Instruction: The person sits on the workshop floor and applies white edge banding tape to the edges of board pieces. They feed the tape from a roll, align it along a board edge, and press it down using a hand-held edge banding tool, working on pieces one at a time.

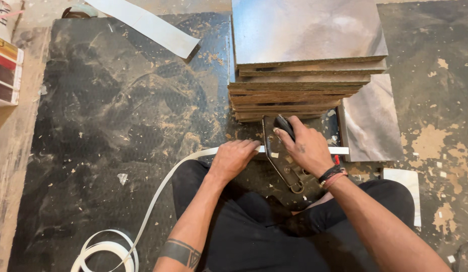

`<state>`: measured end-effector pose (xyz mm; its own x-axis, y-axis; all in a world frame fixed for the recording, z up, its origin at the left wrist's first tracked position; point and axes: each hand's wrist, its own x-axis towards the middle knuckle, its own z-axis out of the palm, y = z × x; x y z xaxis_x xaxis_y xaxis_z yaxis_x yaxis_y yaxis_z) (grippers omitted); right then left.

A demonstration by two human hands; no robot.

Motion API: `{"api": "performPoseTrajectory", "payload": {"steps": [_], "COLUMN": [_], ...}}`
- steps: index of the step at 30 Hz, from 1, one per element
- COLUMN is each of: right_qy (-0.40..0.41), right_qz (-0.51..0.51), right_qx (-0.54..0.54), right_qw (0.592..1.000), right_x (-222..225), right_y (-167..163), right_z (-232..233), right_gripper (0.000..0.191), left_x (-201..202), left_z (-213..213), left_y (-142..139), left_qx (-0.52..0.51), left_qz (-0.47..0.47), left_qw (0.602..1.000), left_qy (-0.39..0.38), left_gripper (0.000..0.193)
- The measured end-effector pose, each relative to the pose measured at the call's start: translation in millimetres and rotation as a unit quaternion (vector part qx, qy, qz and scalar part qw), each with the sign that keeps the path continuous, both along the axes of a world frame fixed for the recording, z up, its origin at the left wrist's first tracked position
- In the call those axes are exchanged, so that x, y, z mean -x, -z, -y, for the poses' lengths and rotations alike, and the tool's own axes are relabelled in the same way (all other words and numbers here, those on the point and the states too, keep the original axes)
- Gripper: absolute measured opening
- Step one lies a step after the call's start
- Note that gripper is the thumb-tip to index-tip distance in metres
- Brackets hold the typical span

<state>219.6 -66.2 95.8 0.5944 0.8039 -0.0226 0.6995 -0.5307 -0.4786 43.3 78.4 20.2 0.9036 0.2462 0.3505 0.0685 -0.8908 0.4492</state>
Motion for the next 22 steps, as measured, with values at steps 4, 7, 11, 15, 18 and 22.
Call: {"api": "performPoseTrajectory", "payload": {"steps": [4, 7, 11, 15, 18, 22], "right_qy": [0.054, 0.086, 0.131, 0.143, 0.152, 0.142], "right_qz": [-0.062, -0.061, 0.030, 0.076, 0.061, -0.009], "right_qx": [0.059, 0.060, 0.061, 0.033, 0.051, 0.058], "right_qw": [0.995, 0.993, 0.989, 0.986, 0.985, 0.988], "right_x": [-22, -52, -90, -100, -94, -76], "right_y": [-1, -2, -3, 2, 4, 10], "right_z": [22, 57, 102, 120, 115, 87], "right_gripper": [0.045, 0.046, 0.045, 0.043, 0.045, 0.046], "left_x": [2, 1, 1, 0, 0, -1], "left_z": [2, 7, 13, 16, 17, 16], "left_y": [1, 0, -6, -8, -8, -6], "left_qx": [-0.028, -0.028, -0.006, 0.026, 0.038, 0.031], "left_qz": [0.001, -0.015, -0.037, -0.032, -0.040, -0.045], "left_qw": [1.000, 0.999, 0.998, 0.997, 0.995, 0.995], "left_qy": [0.000, -0.024, -0.052, -0.071, -0.079, -0.078], "left_gripper": [0.019, 0.021, 0.022, 0.021, 0.021, 0.021]}}
